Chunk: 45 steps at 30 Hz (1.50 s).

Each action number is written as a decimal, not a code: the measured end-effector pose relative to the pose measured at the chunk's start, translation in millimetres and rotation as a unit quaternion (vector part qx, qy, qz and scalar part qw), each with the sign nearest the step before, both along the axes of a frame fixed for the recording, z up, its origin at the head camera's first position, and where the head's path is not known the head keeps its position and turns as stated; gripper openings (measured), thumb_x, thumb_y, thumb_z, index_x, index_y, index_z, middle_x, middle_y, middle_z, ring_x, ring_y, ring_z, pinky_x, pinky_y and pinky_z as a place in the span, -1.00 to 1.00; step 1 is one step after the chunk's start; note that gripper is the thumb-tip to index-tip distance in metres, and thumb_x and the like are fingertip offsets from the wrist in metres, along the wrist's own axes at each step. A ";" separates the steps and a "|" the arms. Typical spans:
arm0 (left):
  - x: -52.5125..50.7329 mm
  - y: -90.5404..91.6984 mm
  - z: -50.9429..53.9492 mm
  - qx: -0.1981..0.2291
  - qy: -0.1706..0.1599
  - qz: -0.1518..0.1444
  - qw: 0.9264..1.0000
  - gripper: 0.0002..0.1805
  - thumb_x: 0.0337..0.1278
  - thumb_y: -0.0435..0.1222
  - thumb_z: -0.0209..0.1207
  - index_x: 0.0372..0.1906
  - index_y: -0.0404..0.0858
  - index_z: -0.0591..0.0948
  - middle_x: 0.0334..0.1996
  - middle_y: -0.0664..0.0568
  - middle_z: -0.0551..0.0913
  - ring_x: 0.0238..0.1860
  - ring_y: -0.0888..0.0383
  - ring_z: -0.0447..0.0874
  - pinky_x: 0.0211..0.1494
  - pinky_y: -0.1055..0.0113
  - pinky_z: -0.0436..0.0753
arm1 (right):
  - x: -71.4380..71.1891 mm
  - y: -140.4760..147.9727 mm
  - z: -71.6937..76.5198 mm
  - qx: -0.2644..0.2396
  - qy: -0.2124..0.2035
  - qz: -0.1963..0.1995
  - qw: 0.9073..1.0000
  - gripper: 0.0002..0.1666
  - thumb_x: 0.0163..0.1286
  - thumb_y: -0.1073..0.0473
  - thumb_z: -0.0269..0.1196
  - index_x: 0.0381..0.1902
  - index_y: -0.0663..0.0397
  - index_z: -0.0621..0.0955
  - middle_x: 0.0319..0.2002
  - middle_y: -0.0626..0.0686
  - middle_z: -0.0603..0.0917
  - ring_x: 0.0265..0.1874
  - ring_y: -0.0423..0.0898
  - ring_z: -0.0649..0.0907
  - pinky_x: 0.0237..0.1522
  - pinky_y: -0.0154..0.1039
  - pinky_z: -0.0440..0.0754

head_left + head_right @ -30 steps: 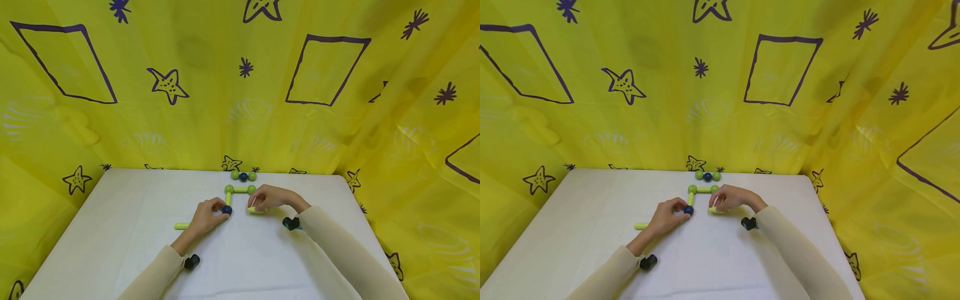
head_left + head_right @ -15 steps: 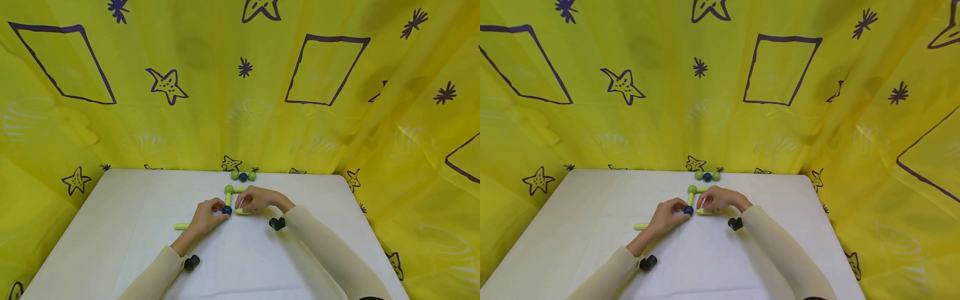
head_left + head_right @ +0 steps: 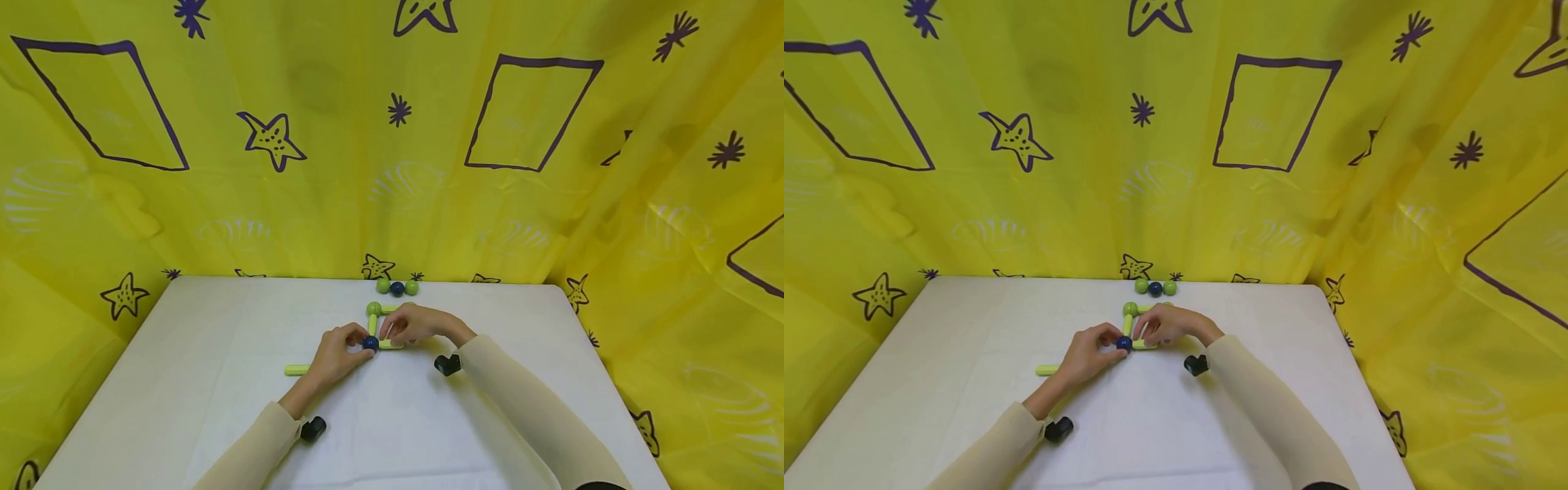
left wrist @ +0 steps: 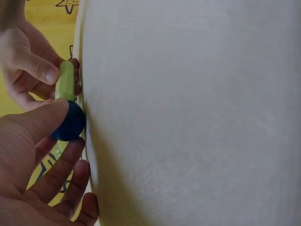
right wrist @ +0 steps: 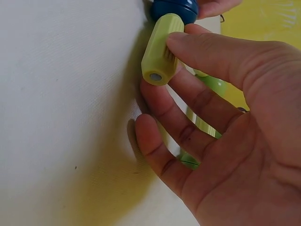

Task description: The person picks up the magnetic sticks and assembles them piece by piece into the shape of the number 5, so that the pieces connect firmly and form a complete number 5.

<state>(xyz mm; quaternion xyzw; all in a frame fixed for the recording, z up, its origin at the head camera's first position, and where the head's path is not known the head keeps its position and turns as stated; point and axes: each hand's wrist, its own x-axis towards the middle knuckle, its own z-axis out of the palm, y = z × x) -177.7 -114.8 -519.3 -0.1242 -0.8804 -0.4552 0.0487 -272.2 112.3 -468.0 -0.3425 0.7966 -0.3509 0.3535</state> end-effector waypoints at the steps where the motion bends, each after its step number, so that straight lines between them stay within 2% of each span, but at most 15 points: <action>1: 0.0 0.0 0.1 0.000 0.000 0.000 1.000 -0.73 0.02 -0.30 0.54 -0.17 -0.15 0.72 -0.28 0.15 0.76 -0.20 0.14 0.62 -0.03 0.19 0.59 | 0.4 0.0 0.3 -0.001 0.000 -0.001 1.000 -0.79 0.41 0.38 0.32 -0.05 0.09 0.73 -0.25 -0.02 0.76 -0.42 -0.14 0.58 -0.42 -0.31 0.49; 9: 0.3 0.5 1.2 0.001 0.000 -0.001 1.000 -0.73 0.02 -0.30 0.54 -0.17 -0.15 0.72 -0.28 0.14 0.77 -0.20 0.14 0.62 -0.03 0.19 0.58 | 2.3 1.2 0.9 -0.003 0.007 -0.004 1.000 -0.80 0.40 0.39 0.31 -0.05 0.13 0.72 -0.23 0.02 0.76 -0.40 -0.13 0.60 -0.42 -0.32 0.50; 16: 0.7 0.6 0.4 0.000 -0.001 0.002 1.000 -0.74 0.02 -0.30 0.54 -0.19 -0.13 0.72 -0.29 0.16 0.76 -0.21 0.15 0.62 -0.03 0.19 0.57 | 2.9 1.3 -1.5 0.002 0.025 -0.007 1.000 -0.80 0.40 0.37 0.33 -0.06 0.09 0.74 -0.21 -0.02 0.77 -0.34 -0.20 0.65 -0.37 -0.34 0.55; 22: 0.2 1.1 -1.4 0.000 0.001 0.001 1.000 -0.74 0.02 -0.31 0.54 -0.17 -0.13 0.72 -0.29 0.15 0.76 -0.22 0.17 0.61 -0.06 0.22 0.58 | 5.5 6.2 0.8 0.003 0.047 -0.005 0.999 -0.73 0.38 0.35 0.36 0.02 0.09 0.71 -0.12 0.02 0.77 -0.14 -0.16 0.71 -0.14 -0.29 0.64; 25: 0.6 0.8 -1.5 0.001 0.001 0.001 1.000 -0.73 0.01 -0.32 0.54 -0.17 -0.13 0.72 -0.29 0.15 0.75 -0.23 0.18 0.61 -0.07 0.23 0.58 | 8.5 11.8 3.9 0.014 0.055 -0.014 0.998 -0.69 0.38 0.31 0.37 0.07 0.06 0.69 -0.02 0.05 0.70 -0.05 -0.10 0.70 -0.02 -0.23 0.64; 28: 0.5 0.5 -1.3 0.000 0.004 0.001 1.000 -0.73 0.01 -0.31 0.54 -0.17 -0.13 0.72 -0.30 0.15 0.75 -0.23 0.18 0.61 -0.06 0.23 0.58 | 10.2 19.3 8.4 0.020 0.056 -0.022 0.998 -0.65 0.38 0.29 0.38 0.11 0.06 0.67 0.01 0.07 0.65 -0.03 -0.09 0.69 0.04 -0.16 0.64; 31: 0.5 0.5 -0.8 -0.002 0.006 0.001 1.000 -0.73 0.01 -0.31 0.54 -0.17 -0.14 0.72 -0.31 0.15 0.76 -0.24 0.17 0.60 -0.06 0.22 0.57 | 8.9 27.7 12.0 0.014 0.059 -0.017 0.998 -0.62 0.39 0.30 0.37 0.15 0.10 0.65 -0.01 0.07 0.70 -0.03 -0.09 0.70 0.09 -0.12 0.64; 35: 0.7 0.3 -0.7 -0.006 0.003 0.001 1.000 -0.73 0.01 -0.30 0.54 -0.17 -0.14 0.72 -0.31 0.15 0.75 -0.24 0.18 0.59 -0.06 0.20 0.57 | 7.4 39.1 17.9 0.004 0.076 -0.005 0.997 -0.59 0.42 0.30 0.35 0.20 0.17 0.62 -0.02 0.11 0.74 -0.01 -0.03 0.70 0.08 -0.12 0.64; 38: 0.8 0.1 -0.7 -0.007 -0.001 0.000 1.000 -0.73 0.02 -0.30 0.54 -0.16 -0.14 0.72 -0.31 0.16 0.75 -0.23 0.18 0.59 -0.05 0.20 0.56 | 6.3 47.0 22.2 -0.006 0.085 -0.008 0.996 -0.55 0.43 0.29 0.33 0.24 0.23 0.59 0.07 0.19 0.71 0.03 0.05 0.70 0.05 -0.14 0.66; 42: 0.8 0.2 -0.9 -0.007 -0.001 -0.001 1.000 -0.72 0.02 -0.31 0.54 -0.15 -0.14 0.73 -0.31 0.16 0.76 -0.23 0.18 0.58 -0.06 0.22 0.56 | 4.8 55.7 26.4 -0.015 0.084 -0.030 0.996 -0.53 0.45 0.29 0.32 0.28 0.22 0.57 0.19 0.24 0.65 0.08 0.13 0.68 0.02 -0.15 0.67; 45: 0.5 0.2 -1.3 -0.007 0.001 -0.001 1.000 -0.72 0.01 -0.31 0.54 -0.15 -0.14 0.73 -0.32 0.15 0.76 -0.24 0.19 0.57 -0.07 0.23 0.55 | 4.0 60.4 28.5 -0.021 0.096 -0.046 0.994 -0.55 0.46 0.27 0.32 0.27 0.19 0.58 0.19 0.24 0.65 0.09 0.15 0.67 0.03 -0.13 0.67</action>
